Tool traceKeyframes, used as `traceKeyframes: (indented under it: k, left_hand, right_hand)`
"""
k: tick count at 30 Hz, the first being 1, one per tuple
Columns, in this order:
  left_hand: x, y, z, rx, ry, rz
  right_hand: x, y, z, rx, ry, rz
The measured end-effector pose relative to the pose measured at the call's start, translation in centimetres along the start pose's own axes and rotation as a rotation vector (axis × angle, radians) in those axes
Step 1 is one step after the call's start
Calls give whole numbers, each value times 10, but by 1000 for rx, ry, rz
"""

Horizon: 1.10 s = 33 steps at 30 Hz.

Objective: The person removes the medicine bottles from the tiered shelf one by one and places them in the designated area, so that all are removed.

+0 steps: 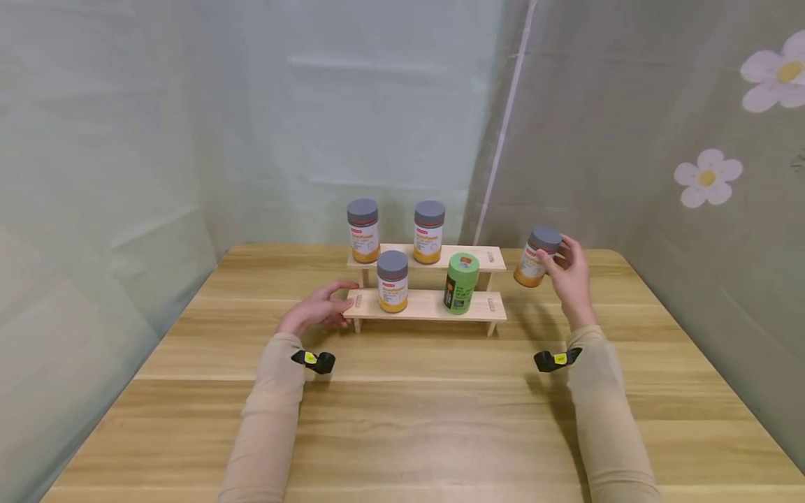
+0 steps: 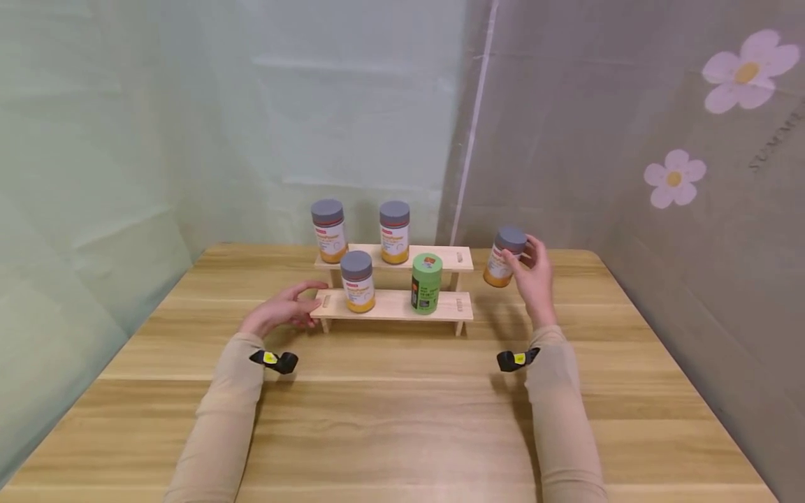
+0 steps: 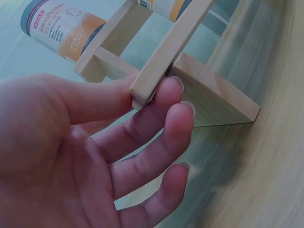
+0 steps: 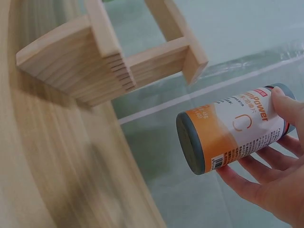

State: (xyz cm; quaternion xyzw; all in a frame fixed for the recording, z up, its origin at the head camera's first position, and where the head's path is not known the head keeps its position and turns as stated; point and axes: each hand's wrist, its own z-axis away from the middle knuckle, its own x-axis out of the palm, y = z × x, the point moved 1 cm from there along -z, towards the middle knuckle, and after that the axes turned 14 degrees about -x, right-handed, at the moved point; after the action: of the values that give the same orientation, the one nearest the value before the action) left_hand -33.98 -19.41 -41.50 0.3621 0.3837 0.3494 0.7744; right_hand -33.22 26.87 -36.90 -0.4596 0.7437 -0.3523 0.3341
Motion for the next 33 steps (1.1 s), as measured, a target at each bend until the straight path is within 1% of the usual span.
traceKeyframes:
  k: [4, 12, 18, 26, 33]
  left_hand:
    - [1, 1, -1, -1, -13, 17]
    - [2, 3, 0, 3, -12, 49]
    - [4, 0, 1, 0, -6, 50]
    - [4, -3, 0, 2, -19, 63]
    - [5, -1, 2, 8, -24, 76]
  right_hand:
    - [2, 8, 1, -13, -27, 1]
    - [0, 15, 3, 32, -69, -1]
    - [2, 25, 4, 44, -115, 19]
    - [5, 27, 6, 39, -133, 32]
    - [4, 30, 6, 54, -183, 60]
